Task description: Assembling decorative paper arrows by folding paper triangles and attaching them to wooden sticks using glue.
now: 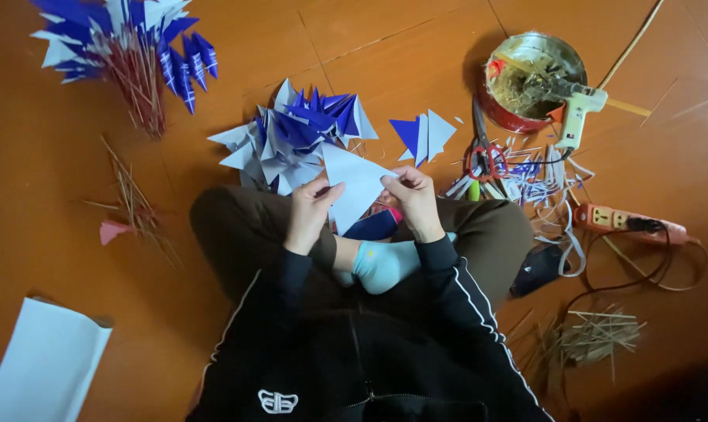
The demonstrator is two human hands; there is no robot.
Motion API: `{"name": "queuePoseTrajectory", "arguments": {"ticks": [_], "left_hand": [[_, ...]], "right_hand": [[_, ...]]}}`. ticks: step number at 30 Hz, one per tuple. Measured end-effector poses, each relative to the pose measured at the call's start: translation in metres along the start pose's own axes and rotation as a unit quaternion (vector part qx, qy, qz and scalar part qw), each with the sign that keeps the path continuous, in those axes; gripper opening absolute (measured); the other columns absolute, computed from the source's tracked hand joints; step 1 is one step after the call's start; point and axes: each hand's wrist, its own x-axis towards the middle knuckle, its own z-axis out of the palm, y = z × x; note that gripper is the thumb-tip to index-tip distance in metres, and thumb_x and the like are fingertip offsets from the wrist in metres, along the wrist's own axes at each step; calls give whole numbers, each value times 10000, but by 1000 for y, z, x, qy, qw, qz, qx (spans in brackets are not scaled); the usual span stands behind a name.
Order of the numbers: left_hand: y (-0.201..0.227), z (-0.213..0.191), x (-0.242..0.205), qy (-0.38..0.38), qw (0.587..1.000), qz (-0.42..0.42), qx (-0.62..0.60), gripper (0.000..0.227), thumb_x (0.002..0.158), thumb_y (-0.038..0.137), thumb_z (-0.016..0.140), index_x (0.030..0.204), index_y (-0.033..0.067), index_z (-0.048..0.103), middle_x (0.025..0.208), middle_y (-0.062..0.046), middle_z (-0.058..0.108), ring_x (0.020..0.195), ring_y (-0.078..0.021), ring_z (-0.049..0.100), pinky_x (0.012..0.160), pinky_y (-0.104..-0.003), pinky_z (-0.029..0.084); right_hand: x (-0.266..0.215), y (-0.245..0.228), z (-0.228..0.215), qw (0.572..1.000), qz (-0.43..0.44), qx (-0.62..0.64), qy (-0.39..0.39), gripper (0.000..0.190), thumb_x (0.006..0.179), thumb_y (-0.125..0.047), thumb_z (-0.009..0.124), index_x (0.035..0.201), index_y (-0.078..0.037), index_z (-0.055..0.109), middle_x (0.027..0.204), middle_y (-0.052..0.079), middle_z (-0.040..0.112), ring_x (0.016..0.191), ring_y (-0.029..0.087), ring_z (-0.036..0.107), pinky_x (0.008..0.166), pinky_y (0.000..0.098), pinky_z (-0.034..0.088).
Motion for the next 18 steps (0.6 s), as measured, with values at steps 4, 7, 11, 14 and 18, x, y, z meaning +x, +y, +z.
{"name": "queuePoseTrajectory", "arguments": {"ticks": [4,7,11,14,18], "left_hand": [[5,-25,5,-58,997,19,51,192,851,97,801,683,50,721,613,1,655,689,-49,533,600,-244,476],[45,-35,-3,-138,986,52,72,250,837,-15,706,613,62,627,526,25,492,593,-50,401,526,-234,352],[70,-39,-14,-170,983,49,47,276,790,-100,569,885,45,783,601,-29,626,626,-43,469,615,-223,462],[65,-41,-14,-177,981,61,38,310,770,-102,563,899,65,791,573,-9,587,591,-37,462,597,-209,466],[62,-42,-13,-187,977,99,40,287,783,-105,562,846,78,773,616,-45,643,596,-64,538,599,-230,494]], "right_hand": [[-9,-27,-3,996,-4,-59,-66,47,880,42,677,925,51,666,606,159,662,509,149,671,450,233,551],[-16,-36,-3,985,-47,-63,-151,59,889,78,628,934,60,660,578,196,644,466,187,654,418,246,522],[-16,-26,-3,978,-73,34,-194,66,878,112,606,862,98,668,583,240,615,474,228,642,445,282,540],[-16,-26,-4,970,-74,90,-212,69,872,119,605,842,130,666,591,265,596,490,258,649,474,312,568],[-14,-23,-6,966,-69,107,-224,96,884,123,575,836,161,650,636,289,605,510,296,685,483,331,586]]}}
